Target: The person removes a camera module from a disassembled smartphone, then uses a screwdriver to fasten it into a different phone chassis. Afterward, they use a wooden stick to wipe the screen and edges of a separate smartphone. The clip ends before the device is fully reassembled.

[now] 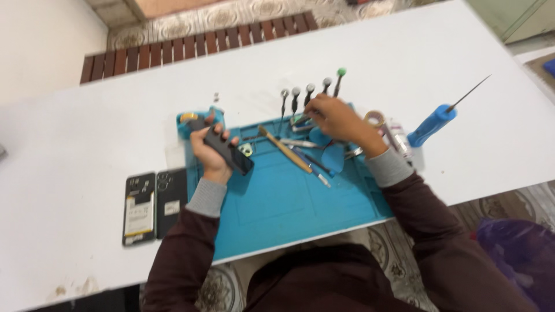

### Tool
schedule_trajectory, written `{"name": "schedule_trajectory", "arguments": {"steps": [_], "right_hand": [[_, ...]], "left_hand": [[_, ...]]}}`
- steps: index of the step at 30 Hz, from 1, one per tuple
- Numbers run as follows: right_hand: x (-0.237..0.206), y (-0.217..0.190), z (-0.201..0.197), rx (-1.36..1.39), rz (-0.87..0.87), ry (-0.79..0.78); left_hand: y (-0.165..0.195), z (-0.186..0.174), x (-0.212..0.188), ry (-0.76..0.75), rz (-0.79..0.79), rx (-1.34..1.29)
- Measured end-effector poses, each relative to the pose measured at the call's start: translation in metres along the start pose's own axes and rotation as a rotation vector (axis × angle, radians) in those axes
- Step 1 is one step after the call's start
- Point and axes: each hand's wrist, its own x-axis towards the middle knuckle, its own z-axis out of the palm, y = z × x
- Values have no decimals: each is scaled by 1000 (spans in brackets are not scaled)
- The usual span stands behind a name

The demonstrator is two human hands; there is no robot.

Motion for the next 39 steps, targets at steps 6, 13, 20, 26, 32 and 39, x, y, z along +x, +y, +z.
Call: {"name": "schedule_trajectory", "arguments": {"steps": [6, 13, 20, 26, 32, 39], "right_hand": [[-11, -1, 1, -133, 110, -125], [-15, -20, 21, -216, -184, 52], [-27, -42, 55, -285, -124, -219], [-32, -35, 67, -237, -11, -257], [-34, -27, 69, -137, -47, -152], [-33, -40, 62, 56, 2, 2]], "left_hand": [[-2, -4, 3, -56, -35, 62], [-1, -3, 0, -63, -16, 93], [-8, -3, 0, -293, 102, 101], [-7, -1, -2, -467, 58, 262], [-7, 6, 2, -297, -4, 614], [-3, 2, -4, -269, -139, 333]]}}
